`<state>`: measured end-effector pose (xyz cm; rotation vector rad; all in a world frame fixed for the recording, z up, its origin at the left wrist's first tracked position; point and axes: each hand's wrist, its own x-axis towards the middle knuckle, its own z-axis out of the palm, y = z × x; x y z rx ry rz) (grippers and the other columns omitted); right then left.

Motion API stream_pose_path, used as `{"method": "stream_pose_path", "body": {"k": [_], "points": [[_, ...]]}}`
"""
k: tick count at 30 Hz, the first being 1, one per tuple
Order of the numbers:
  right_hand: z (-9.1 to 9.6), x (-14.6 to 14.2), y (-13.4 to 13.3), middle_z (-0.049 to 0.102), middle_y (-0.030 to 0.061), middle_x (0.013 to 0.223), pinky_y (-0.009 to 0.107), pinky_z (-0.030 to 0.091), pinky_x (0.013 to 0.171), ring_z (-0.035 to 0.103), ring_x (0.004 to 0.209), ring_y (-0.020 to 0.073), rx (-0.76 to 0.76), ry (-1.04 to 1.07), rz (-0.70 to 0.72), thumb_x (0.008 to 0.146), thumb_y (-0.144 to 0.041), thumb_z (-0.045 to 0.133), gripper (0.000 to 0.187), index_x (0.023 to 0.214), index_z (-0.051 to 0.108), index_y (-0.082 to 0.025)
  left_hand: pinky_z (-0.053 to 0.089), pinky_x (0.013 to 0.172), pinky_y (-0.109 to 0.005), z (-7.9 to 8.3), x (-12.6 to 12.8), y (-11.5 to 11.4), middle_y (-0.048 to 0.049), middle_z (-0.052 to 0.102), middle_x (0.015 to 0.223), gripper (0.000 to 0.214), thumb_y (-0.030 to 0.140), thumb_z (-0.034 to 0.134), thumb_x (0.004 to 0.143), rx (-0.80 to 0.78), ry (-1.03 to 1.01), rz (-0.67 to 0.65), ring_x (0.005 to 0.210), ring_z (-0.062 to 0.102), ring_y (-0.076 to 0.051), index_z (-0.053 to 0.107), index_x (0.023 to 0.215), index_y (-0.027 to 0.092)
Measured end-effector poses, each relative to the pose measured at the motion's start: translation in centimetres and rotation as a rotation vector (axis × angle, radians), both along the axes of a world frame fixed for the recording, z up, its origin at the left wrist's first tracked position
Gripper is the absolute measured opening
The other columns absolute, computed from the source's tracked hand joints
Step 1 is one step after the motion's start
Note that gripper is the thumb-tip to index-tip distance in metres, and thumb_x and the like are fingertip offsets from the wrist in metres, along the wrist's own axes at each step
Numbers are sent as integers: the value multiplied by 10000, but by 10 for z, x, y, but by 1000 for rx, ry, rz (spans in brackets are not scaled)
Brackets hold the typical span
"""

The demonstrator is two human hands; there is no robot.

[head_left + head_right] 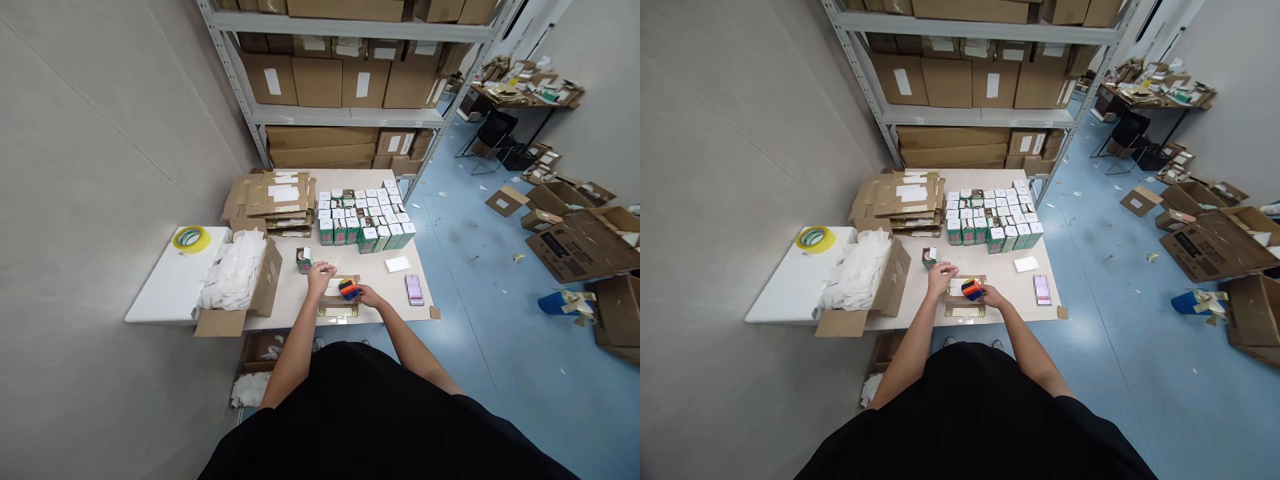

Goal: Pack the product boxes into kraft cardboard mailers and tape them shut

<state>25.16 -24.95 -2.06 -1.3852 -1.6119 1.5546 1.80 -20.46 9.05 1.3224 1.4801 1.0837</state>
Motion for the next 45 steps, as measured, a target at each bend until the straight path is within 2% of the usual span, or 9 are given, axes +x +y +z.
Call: {"method": "stream_pose_path", "body": {"k": [2, 6, 11, 16, 19, 27, 34, 38, 45], "points": [[0, -1, -2, 757, 46, 1082, 402, 523, 952, 686, 1001, 255, 53, -46, -43, 700, -168, 643, 436, 1129, 711, -215, 549, 964, -394, -6, -4, 0, -100, 766, 1021, 140, 325, 812, 745, 5, -20, 26, 973, 712, -241, 783, 783, 193], [3, -5, -9, 736, 46, 1065, 381, 516, 908, 666, 952, 244, 93, -160, -82, 755, -230, 657, 423, 1178, 674, -220, 576, 848, -360, -17, -9, 0, -74, 774, 845, 201, 354, 803, 744, -91, -91, 36, 829, 713, -219, 778, 836, 177], [16, -13, -14, 731, 80, 1094, 379, 518, 891, 672, 978, 264, 99, -206, -103, 854, -499, 684, 461, 1207, 669, -202, 570, 841, -351, -24, -21, 2, -74, 787, 838, 432, 278, 860, 661, -166, -184, 94, 799, 720, -214, 795, 1067, 145], [25, -17, -11, 750, 98, 1084, 372, 524, 883, 689, 989, 280, 109, -246, -147, 863, -613, 677, 559, 1220, 695, -184, 560, 848, -341, -31, -34, 1, -67, 790, 828, 166, 282, 835, 688, -164, -80, 134, 827, 722, -227, 818, 830, 198], [30, -15, -6, 760, 101, 1109, 357, 522, 875, 696, 999, 283, 120, -303, -146, 858, -623, 696, 571, 1241, 712, -200, 550, 859, -336, -40, -35, -5, -56, 786, 821, 94, 276, 790, 724, -144, -50, 208, 829, 717, -225, 811, 794, 217], [51, -5, 18, 776, 82, 989, 286, 471, 743, 689, 903, 253, 122, -533, 12, 835, -652, 726, 525, 1119, 771, -212, 549, 792, -306, -86, -57, -14, -55, 771, 792, 122, 269, 722, 709, -244, -116, 419, 765, 709, -202, 782, 790, 202], [52, -20, 34, 777, 110, 1049, 285, 445, 737, 695, 934, 267, 129, -714, 88, 832, -657, 728, 506, 1068, 773, -211, 549, 798, -315, -127, -66, -17, -36, 727, 705, 133, 280, 698, 651, -344, -214, 535, 740, 695, -193, 749, 746, 203], [48, -31, 35, 780, 123, 1036, 293, 452, 741, 702, 935, 278, 126, -774, 75, 825, -697, 716, 533, 1050, 775, -217, 557, 810, -327, -140, -65, -19, -34, 729, 731, 170, 282, 687, 616, -356, -286, 550, 759, 691, -184, 743, 755, 201], [48, -48, 39, 778, 135, 1002, 293, 450, 710, 704, 920, 278, 105, -850, 74, 803, -730, 722, 554, 994, 774, -212, 560, 795, -320, -151, -67, -20, -25, 701, 699, 174, 308, 665, 598, -401, -305, 544, 731, 674, -162, 698, 713, 181]]}}
